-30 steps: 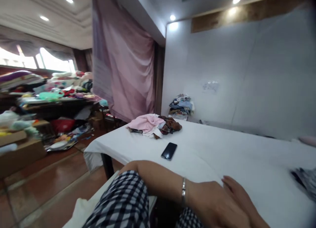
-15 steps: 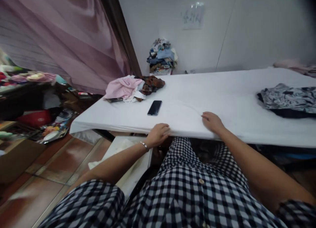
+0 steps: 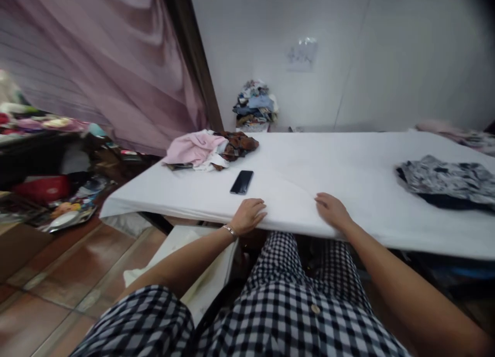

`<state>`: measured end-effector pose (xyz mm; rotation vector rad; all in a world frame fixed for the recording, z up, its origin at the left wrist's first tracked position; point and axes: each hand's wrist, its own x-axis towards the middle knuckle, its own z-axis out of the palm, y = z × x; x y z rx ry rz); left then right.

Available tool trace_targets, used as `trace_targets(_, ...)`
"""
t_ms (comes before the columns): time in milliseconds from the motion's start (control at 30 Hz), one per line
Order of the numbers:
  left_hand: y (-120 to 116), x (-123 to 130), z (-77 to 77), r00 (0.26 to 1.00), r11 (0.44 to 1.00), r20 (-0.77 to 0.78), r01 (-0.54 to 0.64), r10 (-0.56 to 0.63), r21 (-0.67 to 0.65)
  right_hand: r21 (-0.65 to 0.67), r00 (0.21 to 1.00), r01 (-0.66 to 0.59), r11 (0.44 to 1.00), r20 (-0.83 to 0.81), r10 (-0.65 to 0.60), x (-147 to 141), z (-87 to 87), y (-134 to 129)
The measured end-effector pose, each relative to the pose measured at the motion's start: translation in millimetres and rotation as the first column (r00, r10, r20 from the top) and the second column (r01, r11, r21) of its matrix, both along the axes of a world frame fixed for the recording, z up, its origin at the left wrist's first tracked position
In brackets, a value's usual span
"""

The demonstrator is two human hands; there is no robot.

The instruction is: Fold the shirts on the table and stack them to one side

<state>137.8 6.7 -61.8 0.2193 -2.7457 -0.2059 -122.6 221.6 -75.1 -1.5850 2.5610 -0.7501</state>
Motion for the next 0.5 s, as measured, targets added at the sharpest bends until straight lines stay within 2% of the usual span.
trace_targets(133,-30,-9,24.0,0.966,0.993,-0.228,-0.116,0.121,0.037,-0.073,1.000,-0.015,0.997,-0.026,0.013,-14,-25.7,-4)
trace_targets(233,-71,-18,44.0,0.867,0.958,-0.409,-0.243,0.284,0.150,-0.148,1.000,-0.016,0.989,-0.009,0.015,-25,-45.4,-5)
trace_targets(300,-103,-21,54.9,0.786,0.883,-0.415,-0.352,0.459,0.310,-0.176,1.000,-0.002,0.984,0.022,0.006,-31,-56.7,-4)
trace_targets(367,-136,-22,62.3,0.703,0.760,-0.335,-0.460,0.628,0.460,-0.208,0.998,0.016,0.978,0.061,-0.003,-36,-68.2,-2)
trace_targets(433,-168,-21,66.9,0.631,0.653,-0.259,-0.537,0.731,0.535,-0.247,0.995,0.025,0.969,0.100,0.000,-41,-82.0,1)
trace_targets(500,-198,-19,70.4,0.576,0.592,-0.229,-0.586,0.785,0.554,-0.284,0.991,0.027,0.958,0.135,0.012,-48,-99.2,4)
